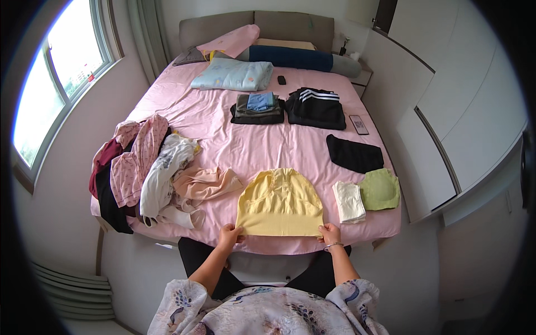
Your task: The person folds various clothing items on a bed, including pants, shorts, and underwear. They smooth each item before folding it into a compact shape and placing it in a neat stack.
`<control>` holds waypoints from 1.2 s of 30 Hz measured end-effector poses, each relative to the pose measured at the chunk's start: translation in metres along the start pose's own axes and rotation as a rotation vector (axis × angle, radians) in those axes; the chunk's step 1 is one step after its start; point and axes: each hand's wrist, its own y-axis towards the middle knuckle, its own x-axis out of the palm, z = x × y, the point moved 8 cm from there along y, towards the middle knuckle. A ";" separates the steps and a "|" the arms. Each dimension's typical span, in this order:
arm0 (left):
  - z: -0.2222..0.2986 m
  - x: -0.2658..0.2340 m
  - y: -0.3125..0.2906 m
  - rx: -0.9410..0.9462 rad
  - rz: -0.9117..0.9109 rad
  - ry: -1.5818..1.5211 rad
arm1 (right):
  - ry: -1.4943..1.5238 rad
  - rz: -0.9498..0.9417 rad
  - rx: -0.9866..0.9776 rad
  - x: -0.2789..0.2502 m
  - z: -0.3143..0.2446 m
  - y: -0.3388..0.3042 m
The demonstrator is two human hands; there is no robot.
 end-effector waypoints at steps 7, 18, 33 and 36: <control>-0.004 -0.011 0.030 0.126 0.020 0.189 | -0.358 0.099 -0.063 -0.016 0.032 0.034; 0.044 0.005 0.055 0.375 0.288 0.625 | -0.288 0.152 -0.275 -0.003 -0.026 0.043; 0.079 0.038 0.016 0.380 0.230 0.744 | -0.689 -0.145 -0.886 0.156 -0.097 -0.041; 0.072 0.034 0.010 0.428 0.191 0.831 | -0.542 -0.068 -0.706 0.119 -0.084 -0.029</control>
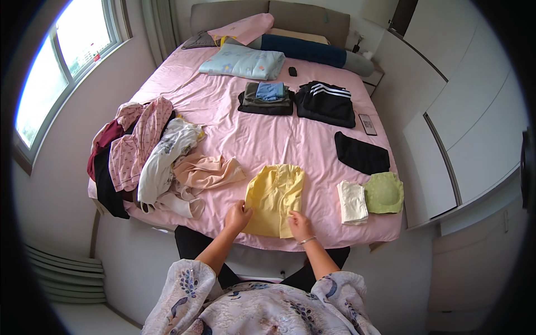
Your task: The person folds various clothing items on a bed, including pants, shorts, and underwear. They smooth each item before folding it into a compact shape and placing it in a neat stack.
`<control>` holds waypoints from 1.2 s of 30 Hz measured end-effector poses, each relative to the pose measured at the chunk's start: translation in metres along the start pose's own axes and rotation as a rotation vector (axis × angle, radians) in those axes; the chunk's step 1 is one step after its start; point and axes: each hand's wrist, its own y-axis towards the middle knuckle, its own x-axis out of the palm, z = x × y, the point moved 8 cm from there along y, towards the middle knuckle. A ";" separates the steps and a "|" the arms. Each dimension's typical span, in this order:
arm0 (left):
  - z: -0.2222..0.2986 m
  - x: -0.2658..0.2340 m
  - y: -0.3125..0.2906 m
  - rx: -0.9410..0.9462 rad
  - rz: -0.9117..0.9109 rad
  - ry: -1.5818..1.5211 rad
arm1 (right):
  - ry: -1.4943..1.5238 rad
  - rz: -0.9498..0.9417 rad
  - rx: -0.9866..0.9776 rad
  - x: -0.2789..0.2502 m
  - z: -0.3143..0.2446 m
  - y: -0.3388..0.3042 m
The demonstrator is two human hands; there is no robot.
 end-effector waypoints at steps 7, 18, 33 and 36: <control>0.044 0.013 -0.008 0.078 -0.058 -0.130 | 0.246 0.246 0.359 -0.055 0.101 -0.025; 0.058 0.072 -0.044 0.125 -0.237 -0.116 | 0.373 -0.190 0.505 0.009 0.092 -0.041; -0.008 0.154 -0.108 -0.748 -0.544 -1.459 | -0.038 -0.194 0.109 -0.014 0.070 0.166; -0.007 0.168 -0.109 -0.776 -0.478 -1.429 | -0.090 -0.553 0.488 -0.008 0.044 0.172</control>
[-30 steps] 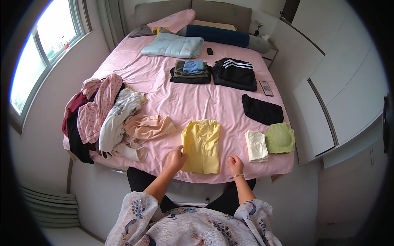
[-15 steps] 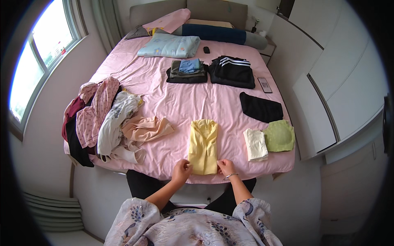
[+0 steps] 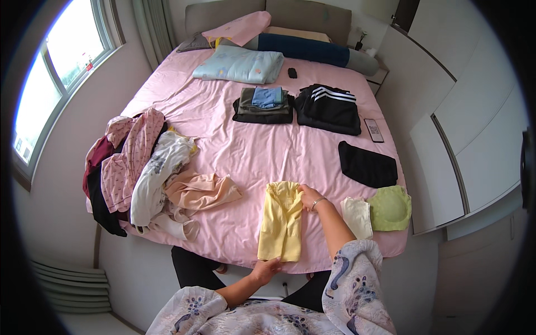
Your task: The person folds various clothing items on a bed, including pants, shorts, and underwear. They smooth each item before folding it into a compact shape and placing it in a neat stack.
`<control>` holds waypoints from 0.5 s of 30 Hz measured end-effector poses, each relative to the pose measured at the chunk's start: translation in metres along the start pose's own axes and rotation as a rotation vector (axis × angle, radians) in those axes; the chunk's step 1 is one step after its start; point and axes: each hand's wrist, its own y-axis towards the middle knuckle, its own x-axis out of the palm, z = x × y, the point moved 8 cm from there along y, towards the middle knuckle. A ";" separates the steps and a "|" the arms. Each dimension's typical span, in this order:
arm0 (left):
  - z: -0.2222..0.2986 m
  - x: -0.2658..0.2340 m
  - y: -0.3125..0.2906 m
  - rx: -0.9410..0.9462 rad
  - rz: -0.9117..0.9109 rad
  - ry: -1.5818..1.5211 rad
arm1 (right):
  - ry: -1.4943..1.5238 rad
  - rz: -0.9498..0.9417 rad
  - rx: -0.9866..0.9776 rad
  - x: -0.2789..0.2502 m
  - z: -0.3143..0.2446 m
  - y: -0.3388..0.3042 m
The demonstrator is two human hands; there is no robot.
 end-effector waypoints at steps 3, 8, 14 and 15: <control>-0.004 -0.001 0.006 -0.015 0.092 -0.051 | -0.028 -0.169 0.097 0.008 0.014 0.017; 0.006 -0.013 -0.006 0.050 0.259 0.072 | -0.323 -0.098 -0.087 -0.011 -0.009 0.017; 0.064 -0.024 -0.041 0.126 0.295 0.419 | -0.269 0.169 -0.278 -0.010 0.012 0.020; 0.078 -0.033 -0.045 0.238 0.301 0.468 | -0.233 0.229 -0.266 -0.019 0.007 0.008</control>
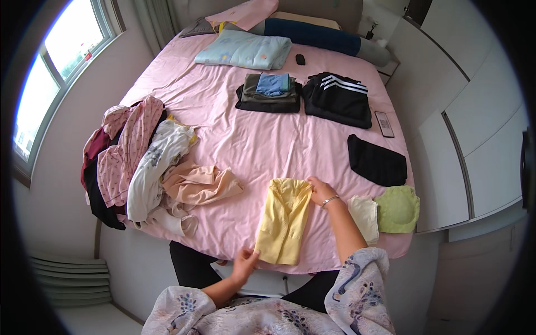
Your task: The person folds various clothing items on a bed, including pants, shorts, and underwear. They smooth each item before folding it into a compact shape and placing it in a neat stack.
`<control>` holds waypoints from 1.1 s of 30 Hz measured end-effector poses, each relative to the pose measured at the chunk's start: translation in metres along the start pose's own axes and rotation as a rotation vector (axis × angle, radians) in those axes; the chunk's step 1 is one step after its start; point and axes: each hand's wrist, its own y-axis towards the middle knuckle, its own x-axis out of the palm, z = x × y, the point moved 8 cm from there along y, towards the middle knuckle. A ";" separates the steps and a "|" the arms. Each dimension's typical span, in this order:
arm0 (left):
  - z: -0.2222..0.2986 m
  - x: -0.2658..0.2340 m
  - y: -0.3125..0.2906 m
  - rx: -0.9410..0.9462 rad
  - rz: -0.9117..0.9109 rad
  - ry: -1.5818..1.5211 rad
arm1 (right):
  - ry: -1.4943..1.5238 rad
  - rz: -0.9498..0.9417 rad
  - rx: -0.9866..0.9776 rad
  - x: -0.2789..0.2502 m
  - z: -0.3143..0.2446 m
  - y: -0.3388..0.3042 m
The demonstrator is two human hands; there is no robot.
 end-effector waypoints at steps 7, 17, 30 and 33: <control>0.104 0.017 -0.016 1.082 -0.060 1.168 | 0.093 0.353 -0.359 0.008 -0.018 -0.122; 0.106 0.059 -0.007 1.349 -0.407 1.349 | -0.319 0.348 -0.705 0.056 -0.055 -0.209; 0.091 0.028 0.074 0.535 -0.041 0.780 | 0.511 0.381 0.125 0.081 0.026 -0.142; 0.100 0.023 0.052 0.549 -0.014 0.600 | 0.559 0.518 0.092 0.048 0.005 -0.170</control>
